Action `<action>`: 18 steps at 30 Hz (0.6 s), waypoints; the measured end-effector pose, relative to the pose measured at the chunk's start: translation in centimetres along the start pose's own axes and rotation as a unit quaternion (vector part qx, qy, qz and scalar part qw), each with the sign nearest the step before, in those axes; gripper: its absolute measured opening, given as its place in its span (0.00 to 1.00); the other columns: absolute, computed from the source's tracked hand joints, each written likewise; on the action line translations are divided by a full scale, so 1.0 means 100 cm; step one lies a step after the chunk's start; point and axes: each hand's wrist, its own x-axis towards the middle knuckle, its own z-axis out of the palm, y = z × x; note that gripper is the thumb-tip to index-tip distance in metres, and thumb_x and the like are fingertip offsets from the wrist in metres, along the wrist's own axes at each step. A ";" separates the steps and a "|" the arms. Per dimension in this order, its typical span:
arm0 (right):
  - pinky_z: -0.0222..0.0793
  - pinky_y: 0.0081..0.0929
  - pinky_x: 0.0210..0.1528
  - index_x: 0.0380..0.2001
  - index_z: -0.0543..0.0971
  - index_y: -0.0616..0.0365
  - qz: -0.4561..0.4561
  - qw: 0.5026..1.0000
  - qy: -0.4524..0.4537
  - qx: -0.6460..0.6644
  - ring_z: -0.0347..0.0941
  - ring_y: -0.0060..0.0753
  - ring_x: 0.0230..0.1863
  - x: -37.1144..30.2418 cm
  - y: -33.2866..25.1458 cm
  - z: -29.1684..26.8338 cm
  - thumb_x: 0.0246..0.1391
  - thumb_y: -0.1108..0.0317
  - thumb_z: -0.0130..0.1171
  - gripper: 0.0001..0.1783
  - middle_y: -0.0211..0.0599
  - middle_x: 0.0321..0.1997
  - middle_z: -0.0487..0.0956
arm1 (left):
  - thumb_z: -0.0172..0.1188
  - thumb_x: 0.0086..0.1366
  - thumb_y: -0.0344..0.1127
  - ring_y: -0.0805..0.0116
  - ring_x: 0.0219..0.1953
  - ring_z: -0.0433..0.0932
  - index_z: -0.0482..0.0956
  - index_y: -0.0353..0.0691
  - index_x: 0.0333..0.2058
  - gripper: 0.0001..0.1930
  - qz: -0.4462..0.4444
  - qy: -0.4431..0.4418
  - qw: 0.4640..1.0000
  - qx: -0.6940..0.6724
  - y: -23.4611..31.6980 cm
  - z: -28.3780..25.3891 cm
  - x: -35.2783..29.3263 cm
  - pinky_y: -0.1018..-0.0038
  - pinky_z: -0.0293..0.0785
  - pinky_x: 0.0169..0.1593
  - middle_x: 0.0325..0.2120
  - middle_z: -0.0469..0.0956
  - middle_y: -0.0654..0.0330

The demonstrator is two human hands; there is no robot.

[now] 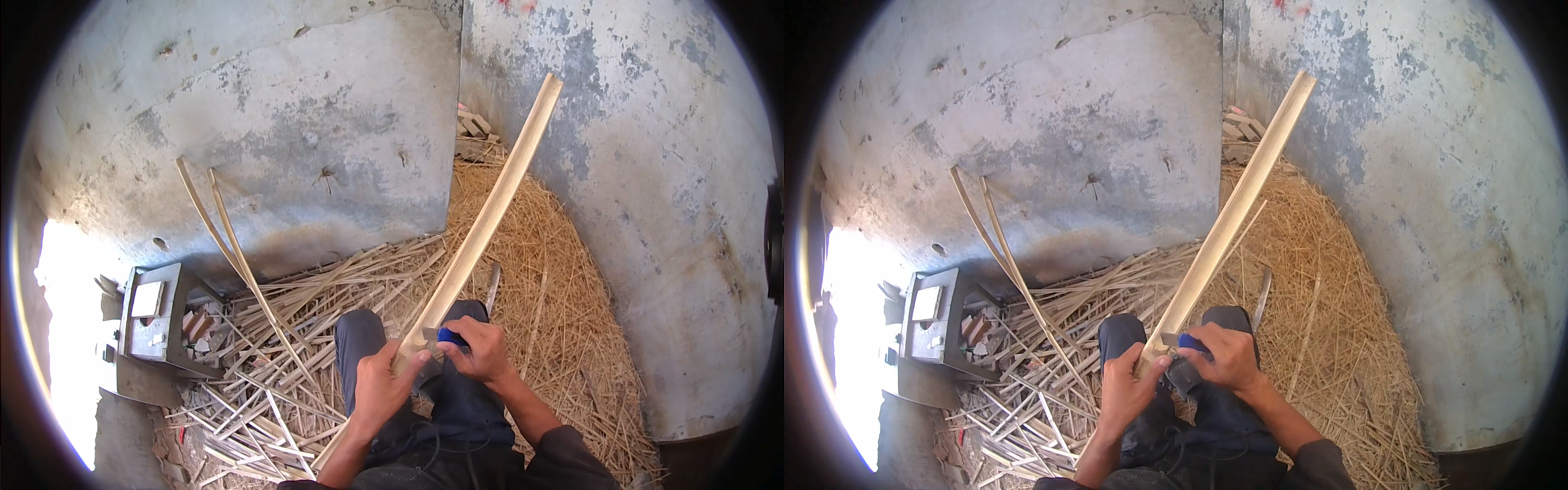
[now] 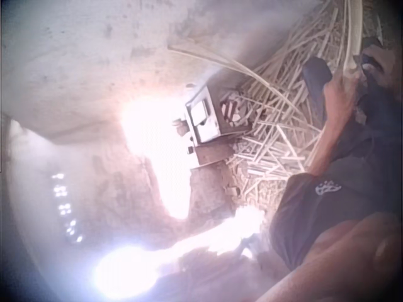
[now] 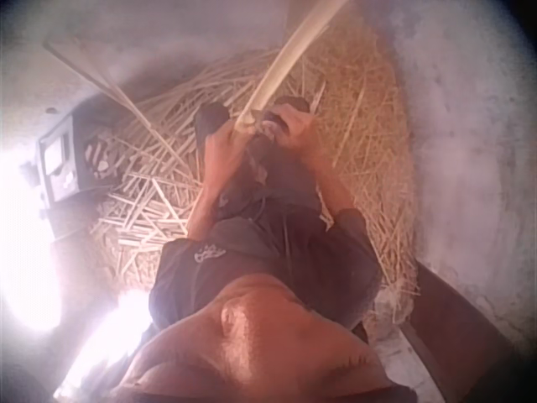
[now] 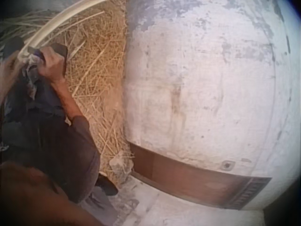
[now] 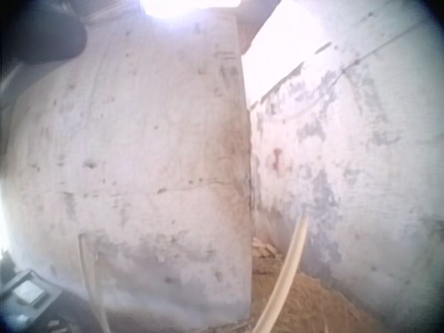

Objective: The person sits on a straw-covered floor and uses a large knife to split a long bamboo pole into thin strips. They hold the bamboo vertically and strike it with the knife to separate the layers. Later, they use a smaller blue-handled knife to shave and smooth the edges of the resulting strips.

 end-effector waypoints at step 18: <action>0.73 0.32 0.25 0.41 0.86 0.54 -0.042 0.998 -0.016 -0.051 0.78 0.36 0.21 0.005 -0.013 -0.004 0.58 0.52 0.72 0.18 0.32 0.29 0.82 | 0.66 0.76 0.45 0.81 0.17 0.71 0.80 0.33 0.37 0.18 -0.016 -0.032 0.996 -0.082 -0.004 0.005 0.005 0.77 0.65 0.21 0.15 0.73 0.68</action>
